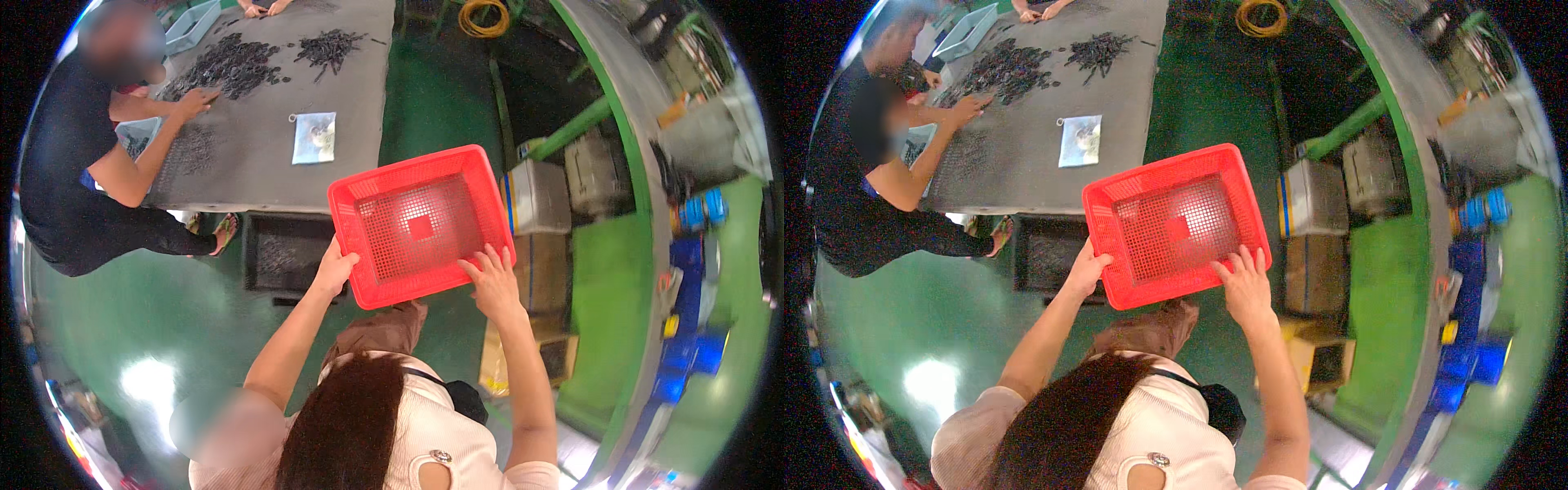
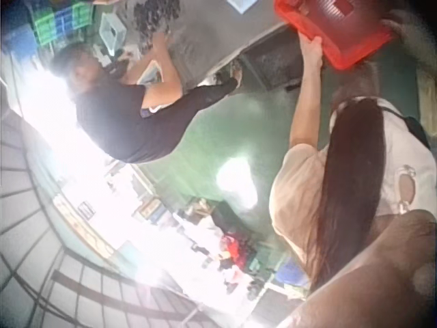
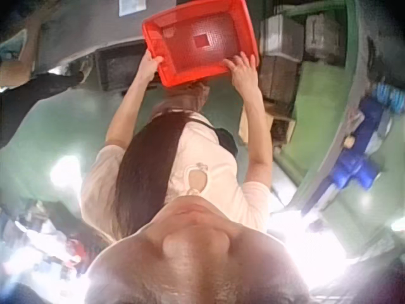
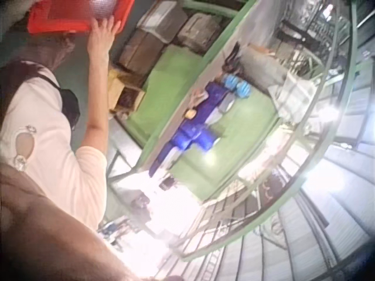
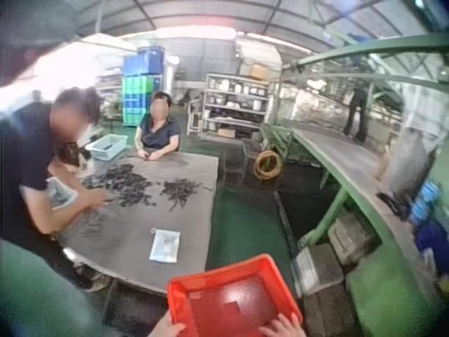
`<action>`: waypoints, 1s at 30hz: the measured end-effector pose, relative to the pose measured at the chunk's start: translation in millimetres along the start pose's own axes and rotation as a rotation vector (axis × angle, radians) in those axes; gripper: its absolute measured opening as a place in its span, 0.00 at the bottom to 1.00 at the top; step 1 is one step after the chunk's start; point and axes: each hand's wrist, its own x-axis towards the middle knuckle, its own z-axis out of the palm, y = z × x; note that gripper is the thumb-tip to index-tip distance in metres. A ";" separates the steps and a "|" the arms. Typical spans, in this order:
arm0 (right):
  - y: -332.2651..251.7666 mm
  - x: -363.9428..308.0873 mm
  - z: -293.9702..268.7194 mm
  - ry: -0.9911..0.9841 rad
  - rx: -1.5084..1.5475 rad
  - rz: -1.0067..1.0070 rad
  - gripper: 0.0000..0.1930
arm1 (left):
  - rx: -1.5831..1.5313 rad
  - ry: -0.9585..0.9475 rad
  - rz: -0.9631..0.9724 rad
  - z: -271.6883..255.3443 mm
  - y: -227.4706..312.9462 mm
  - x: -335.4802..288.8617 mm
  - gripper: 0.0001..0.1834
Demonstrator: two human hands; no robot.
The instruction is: The person picks up red and yellow baskets from a table and carries them to another table where they sort through a pile of black and silver clips, placing specific items into a smaller red basket and then eventually into a larger blue basket.
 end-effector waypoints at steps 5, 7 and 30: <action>136.2 86.7 -13.0 0.217 0.495 0.217 0.32 | -0.032 0.156 -0.045 87.1 6.1 97.4 0.32; 197.5 118.2 3.8 0.274 0.544 0.437 0.30 | -0.013 0.174 0.012 121.5 7.0 147.8 0.32; 531.3 792.7 180.4 0.088 1.446 0.390 0.21 | 1.261 0.738 0.295 124.5 147.6 746.3 0.25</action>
